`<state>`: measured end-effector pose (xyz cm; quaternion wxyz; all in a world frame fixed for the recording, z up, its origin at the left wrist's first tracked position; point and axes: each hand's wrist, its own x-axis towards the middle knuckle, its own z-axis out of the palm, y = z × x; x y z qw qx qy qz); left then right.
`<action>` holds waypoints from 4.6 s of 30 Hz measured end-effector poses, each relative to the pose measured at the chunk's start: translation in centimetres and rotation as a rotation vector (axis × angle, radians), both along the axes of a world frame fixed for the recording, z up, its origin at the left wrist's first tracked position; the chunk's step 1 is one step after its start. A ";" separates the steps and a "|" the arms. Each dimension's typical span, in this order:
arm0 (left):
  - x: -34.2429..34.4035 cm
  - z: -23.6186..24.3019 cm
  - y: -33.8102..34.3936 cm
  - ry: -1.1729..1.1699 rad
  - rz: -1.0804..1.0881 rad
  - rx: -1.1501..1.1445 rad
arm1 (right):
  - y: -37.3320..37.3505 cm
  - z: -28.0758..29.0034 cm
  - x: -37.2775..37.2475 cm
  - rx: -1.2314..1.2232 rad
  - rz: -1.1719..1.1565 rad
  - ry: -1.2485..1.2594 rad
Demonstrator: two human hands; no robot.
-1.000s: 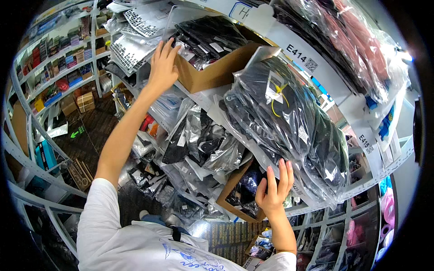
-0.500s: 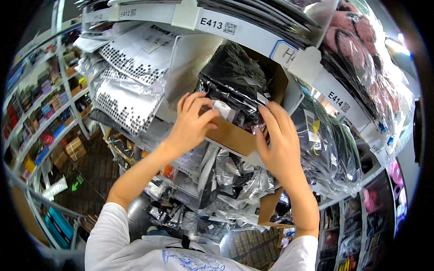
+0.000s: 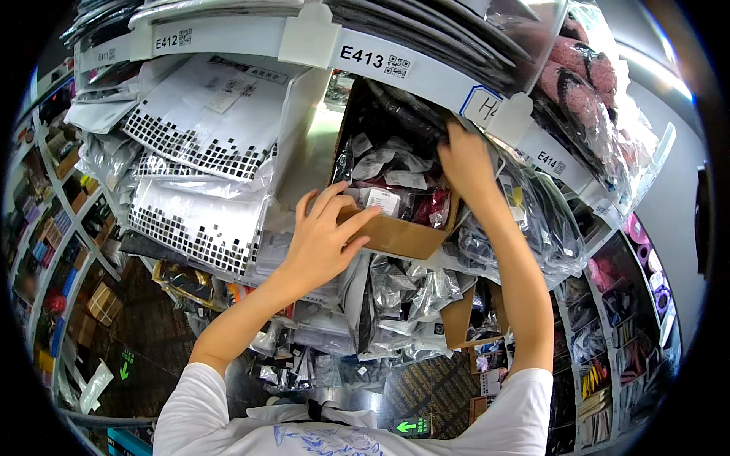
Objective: The person sorts packaged clothing items from a cardboard box onto the floor. They first handle a stack of black packaged items on a shelf, then move to a box containing various small packaged garments, which they empty and arrange on the floor.
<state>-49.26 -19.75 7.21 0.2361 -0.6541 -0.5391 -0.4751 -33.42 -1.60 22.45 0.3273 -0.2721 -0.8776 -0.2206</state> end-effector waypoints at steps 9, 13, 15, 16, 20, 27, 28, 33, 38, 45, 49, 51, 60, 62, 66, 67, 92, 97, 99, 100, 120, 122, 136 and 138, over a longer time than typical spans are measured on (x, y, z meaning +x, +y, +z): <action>2.6 1.1 -8.0 -1.443 -0.856 -0.076 | -15.9 -9.7 2.7 0.616 0.261 0.028; 6.6 -3.8 -12.4 -1.383 -1.189 0.151 | -19.2 -11.3 3.7 0.480 0.482 -0.019; 9.0 -4.8 -13.0 -1.422 -1.147 0.192 | -19.6 -12.1 3.9 0.438 0.515 -0.066; 9.7 -5.0 -13.5 -1.436 -1.117 0.219 | -19.8 -12.5 4.0 0.453 0.483 -0.078; 8.9 -6.6 -10.4 -1.741 -0.607 0.156 | -19.4 -13.9 4.2 0.336 0.424 -0.246; 4.7 -13.1 -13.3 -1.652 -0.401 0.215 | -20.9 -9.8 4.1 -0.094 0.887 -0.328; 3.6 -14.3 -14.8 -1.449 -0.361 0.187 | -21.9 -9.6 3.2 -0.030 0.973 -0.205; 3.6 -17.1 -24.7 -1.076 0.180 0.092 | -26.4 -9.7 1.3 0.169 1.163 -0.292; 3.5 -19.6 -30.1 -1.199 0.271 0.184 | -25.7 -9.2 2.4 0.111 1.293 -0.174; -5.4 -34.0 -37.8 -1.548 0.136 -0.160 | -17.7 -7.7 4.0 -0.197 0.972 -0.091; -9.9 -50.5 -41.3 -1.279 0.145 -0.163 | -17.0 -10.7 4.3 -0.640 0.848 -0.159; -10.0 -52.8 -38.9 -1.333 0.029 -0.182 | -17.4 -12.7 3.8 -0.975 0.750 -0.230; 2.3 -22.0 -25.7 -1.756 -0.467 0.174 | -19.6 -25.2 4.1 -2.174 0.750 0.863; 4.1 -18.8 -23.9 -1.728 -0.800 0.270 | -21.0 -25.6 3.6 -2.436 0.841 0.847; 4.8 -20.1 -22.8 -1.670 -0.760 0.132 | -21.2 -24.4 2.2 -2.117 0.817 0.895; 4.4 -20.6 -23.1 -1.677 -0.843 0.111 | -20.8 -24.5 2.2 -2.042 0.824 0.954; 4.4 -14.3 -23.4 -1.531 -0.494 -0.421 | -21.8 -24.6 6.4 -1.552 0.787 0.703; 4.1 -13.5 -24.0 -1.573 -0.529 -0.426 | -21.4 -24.9 7.3 -1.770 0.777 0.718; 4.2 -13.7 -23.9 -1.564 -0.566 -0.427 | -21.6 -25.3 7.9 -1.799 0.756 0.733; 4.3 -14.0 -24.0 -1.592 -0.561 -0.446 | -22.1 -25.1 8.1 -1.799 0.741 0.755; 5.1 -15.2 -24.6 -1.768 -0.571 -0.437 | -22.4 -24.2 8.9 -1.877 0.783 0.572; 4.8 -15.8 -24.9 -1.841 -0.576 -0.445 | -22.2 -25.9 8.9 -1.828 0.787 0.576; 3.6 -18.6 -26.2 -1.836 -0.767 -0.592 | -23.9 -26.3 8.5 -1.841 0.875 0.690; 3.4 -18.9 -26.4 -1.808 -0.754 -0.552 | -24.4 -25.5 7.9 -1.843 0.896 0.638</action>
